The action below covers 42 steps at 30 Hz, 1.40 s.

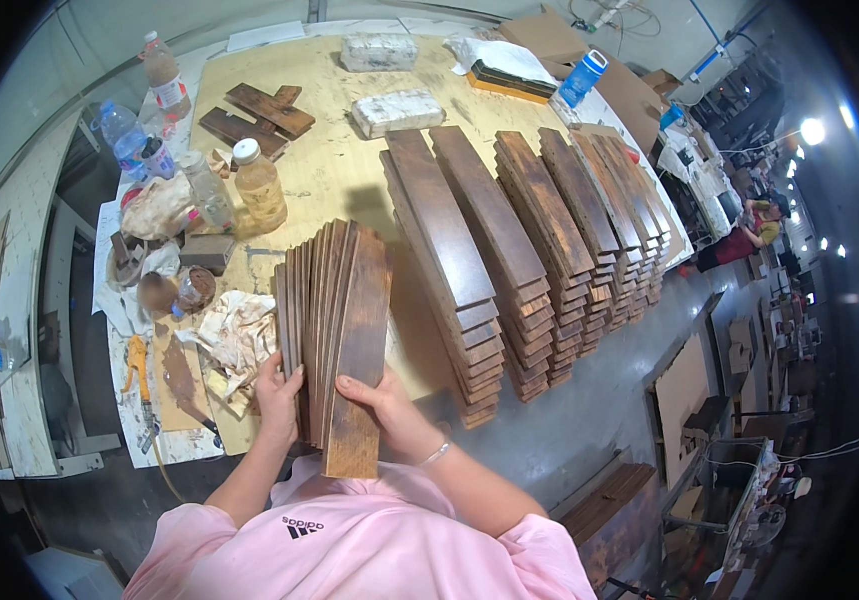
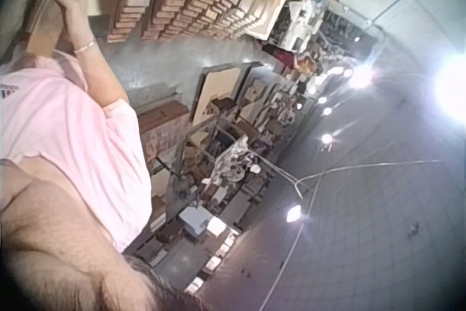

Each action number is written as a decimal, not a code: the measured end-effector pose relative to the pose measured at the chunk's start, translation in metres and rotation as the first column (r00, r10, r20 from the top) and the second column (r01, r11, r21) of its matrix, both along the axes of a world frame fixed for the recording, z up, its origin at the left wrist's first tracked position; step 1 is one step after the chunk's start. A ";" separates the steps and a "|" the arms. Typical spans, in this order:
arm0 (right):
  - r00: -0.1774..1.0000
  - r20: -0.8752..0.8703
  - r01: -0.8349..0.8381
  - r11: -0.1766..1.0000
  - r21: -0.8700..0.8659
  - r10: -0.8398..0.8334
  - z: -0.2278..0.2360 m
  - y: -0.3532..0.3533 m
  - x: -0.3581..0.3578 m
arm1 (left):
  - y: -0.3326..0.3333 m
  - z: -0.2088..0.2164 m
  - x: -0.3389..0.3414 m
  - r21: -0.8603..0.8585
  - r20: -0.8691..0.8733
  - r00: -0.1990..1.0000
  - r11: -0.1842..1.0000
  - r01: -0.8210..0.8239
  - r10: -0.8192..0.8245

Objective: The person wipes curved wooden components with a cloth and sands the edges of several pieces before stacking them together.

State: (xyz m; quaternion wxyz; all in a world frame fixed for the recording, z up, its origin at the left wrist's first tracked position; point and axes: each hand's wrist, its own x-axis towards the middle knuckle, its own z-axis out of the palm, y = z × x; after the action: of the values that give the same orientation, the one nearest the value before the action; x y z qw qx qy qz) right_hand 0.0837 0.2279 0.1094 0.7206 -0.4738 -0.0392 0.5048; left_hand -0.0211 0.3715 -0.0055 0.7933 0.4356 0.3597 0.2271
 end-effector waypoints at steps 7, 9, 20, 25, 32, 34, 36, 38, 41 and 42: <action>0.879 0.405 -0.143 0.950 -0.277 0.251 0.009 0.029 0.049 | 0.006 -0.002 0.038 0.478 -0.387 0.904 0.799 0.364 -0.180; 0.904 0.351 -0.155 0.953 -0.262 0.244 0.003 0.029 0.047 | 0.022 0.027 0.031 0.701 -0.618 0.777 0.362 0.614 -0.121; 0.867 0.476 0.029 0.939 -0.342 0.147 -0.023 0.028 0.055 | 0.034 0.005 0.026 0.091 0.009 0.972 0.968 0.233 -0.235; 0.999 -0.042 -0.001 0.995 -0.101 -0.004 -0.086 0.026 0.020 | 0.010 -0.010 0.019 -0.145 0.093 0.978 0.969 0.198 -0.185; 0.982 -0.184 0.044 0.996 0.073 -0.030 -0.111 0.039 0.007 | -0.017 0.018 0.020 -0.535 0.167 0.975 0.816 0.217 -0.149; 0.969 -0.224 0.127 0.986 0.112 -0.099 -0.145 0.047 0.008 | -0.026 0.009 0.020 -0.537 0.166 0.985 0.835 0.120 -0.035; 0.995 -0.046 0.089 0.996 0.013 -0.089 -0.147 0.044 0.013 | -0.023 -0.004 0.017 -0.540 0.207 0.978 0.831 0.133 -0.022; 0.988 0.130 0.089 0.994 -0.060 -0.080 -0.145 0.039 0.015 | -0.015 -0.012 0.014 -0.340 0.161 0.984 0.932 0.126 -0.074; 0.926 0.370 0.117 0.989 -0.087 -0.077 -0.097 -0.005 0.003 | 0.006 0.018 -0.001 0.124 0.038 0.997 0.990 0.066 -0.071; 0.817 0.575 0.121 0.986 -0.116 -0.032 -0.084 -0.029 0.005 | 0.006 0.042 -0.007 0.289 0.051 0.999 0.957 -0.011 -0.004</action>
State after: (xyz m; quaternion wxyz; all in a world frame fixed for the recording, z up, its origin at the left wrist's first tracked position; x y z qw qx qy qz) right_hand 0.0888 0.1984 0.0250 0.6583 -0.6563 -0.1967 0.3117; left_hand -0.0283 0.3775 0.0368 0.7297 0.5403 0.3029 0.2897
